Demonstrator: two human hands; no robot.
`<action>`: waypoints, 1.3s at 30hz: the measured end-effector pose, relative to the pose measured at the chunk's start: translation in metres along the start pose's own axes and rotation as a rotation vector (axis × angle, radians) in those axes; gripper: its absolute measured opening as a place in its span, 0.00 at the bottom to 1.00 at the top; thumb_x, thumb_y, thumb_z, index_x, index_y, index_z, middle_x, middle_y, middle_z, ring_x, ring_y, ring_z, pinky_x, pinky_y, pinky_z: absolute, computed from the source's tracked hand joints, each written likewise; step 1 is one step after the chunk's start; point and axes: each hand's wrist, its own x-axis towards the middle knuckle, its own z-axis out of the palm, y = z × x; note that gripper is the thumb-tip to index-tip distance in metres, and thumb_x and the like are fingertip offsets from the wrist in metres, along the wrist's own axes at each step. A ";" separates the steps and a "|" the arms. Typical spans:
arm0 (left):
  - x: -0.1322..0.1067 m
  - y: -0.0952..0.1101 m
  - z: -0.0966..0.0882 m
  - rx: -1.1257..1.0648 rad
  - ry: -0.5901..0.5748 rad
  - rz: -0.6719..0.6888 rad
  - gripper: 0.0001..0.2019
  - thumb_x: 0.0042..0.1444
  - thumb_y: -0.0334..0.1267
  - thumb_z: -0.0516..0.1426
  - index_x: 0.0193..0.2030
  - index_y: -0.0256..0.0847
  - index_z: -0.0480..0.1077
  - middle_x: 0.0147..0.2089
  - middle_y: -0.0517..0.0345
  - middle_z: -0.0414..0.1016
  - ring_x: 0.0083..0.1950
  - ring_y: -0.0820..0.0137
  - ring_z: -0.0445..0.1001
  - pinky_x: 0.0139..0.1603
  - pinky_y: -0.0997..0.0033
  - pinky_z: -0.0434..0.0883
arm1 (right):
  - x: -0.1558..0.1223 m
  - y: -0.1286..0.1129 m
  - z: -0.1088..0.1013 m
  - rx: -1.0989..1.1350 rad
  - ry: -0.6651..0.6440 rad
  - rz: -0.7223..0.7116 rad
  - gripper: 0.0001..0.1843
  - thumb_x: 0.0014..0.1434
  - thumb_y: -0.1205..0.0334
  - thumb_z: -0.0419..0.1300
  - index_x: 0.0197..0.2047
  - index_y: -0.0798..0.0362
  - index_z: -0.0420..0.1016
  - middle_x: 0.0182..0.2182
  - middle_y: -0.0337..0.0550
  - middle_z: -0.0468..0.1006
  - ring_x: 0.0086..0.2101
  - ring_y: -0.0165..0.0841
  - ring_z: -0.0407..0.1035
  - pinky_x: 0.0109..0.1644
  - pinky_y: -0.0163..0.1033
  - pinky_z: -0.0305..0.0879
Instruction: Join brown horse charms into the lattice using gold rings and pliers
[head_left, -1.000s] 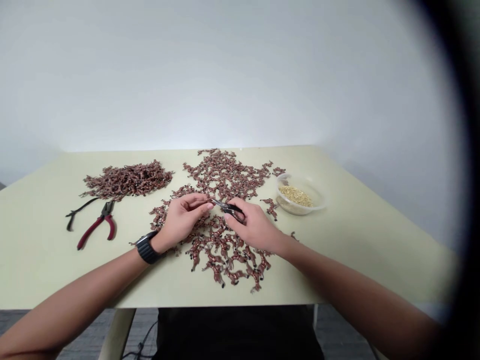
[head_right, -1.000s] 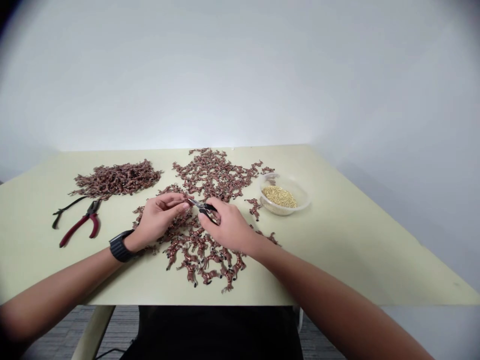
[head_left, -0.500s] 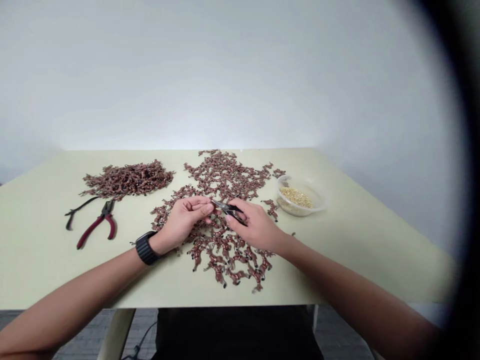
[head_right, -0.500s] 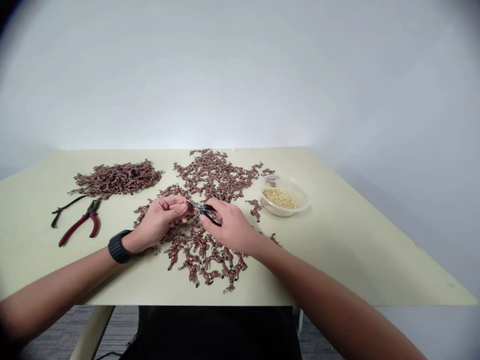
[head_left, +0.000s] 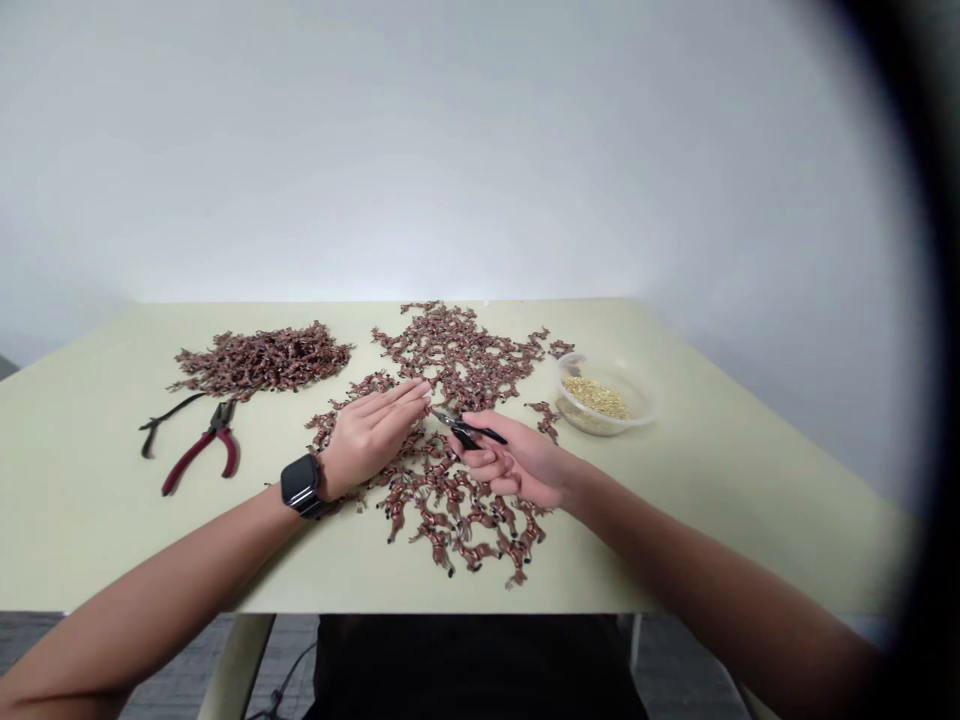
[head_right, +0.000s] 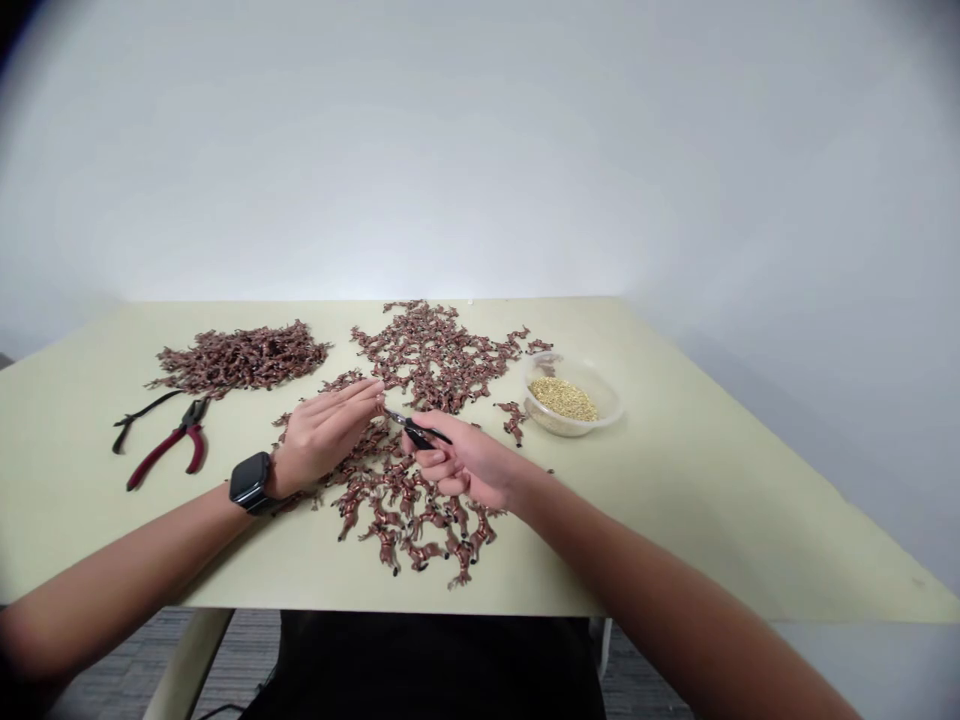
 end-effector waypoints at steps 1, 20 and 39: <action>0.001 0.004 0.002 -0.029 0.053 -0.049 0.14 0.58 0.36 0.66 0.52 0.46 0.81 0.58 0.51 0.80 0.62 0.57 0.76 0.67 0.51 0.69 | 0.000 0.001 0.000 -0.071 0.056 -0.054 0.23 0.66 0.38 0.51 0.40 0.50 0.67 0.25 0.30 0.48 0.23 0.28 0.36 0.21 0.34 0.35; 0.002 0.025 0.011 -0.708 -0.008 -0.496 0.14 0.55 0.42 0.69 0.45 0.38 0.78 0.40 0.54 0.83 0.33 0.71 0.79 0.39 0.71 0.78 | 0.001 0.011 0.005 -1.007 0.485 -0.608 0.11 0.69 0.51 0.54 0.45 0.49 0.69 0.27 0.36 0.63 0.28 0.32 0.58 0.32 0.37 0.53; 0.009 0.006 0.003 -0.143 0.080 -0.289 0.18 0.62 0.49 0.63 0.53 0.41 0.78 0.50 0.48 0.83 0.47 0.61 0.81 0.47 0.60 0.79 | 0.002 0.009 0.001 -0.651 0.430 -0.446 0.20 0.71 0.42 0.49 0.43 0.49 0.69 0.29 0.37 0.66 0.27 0.30 0.58 0.30 0.37 0.57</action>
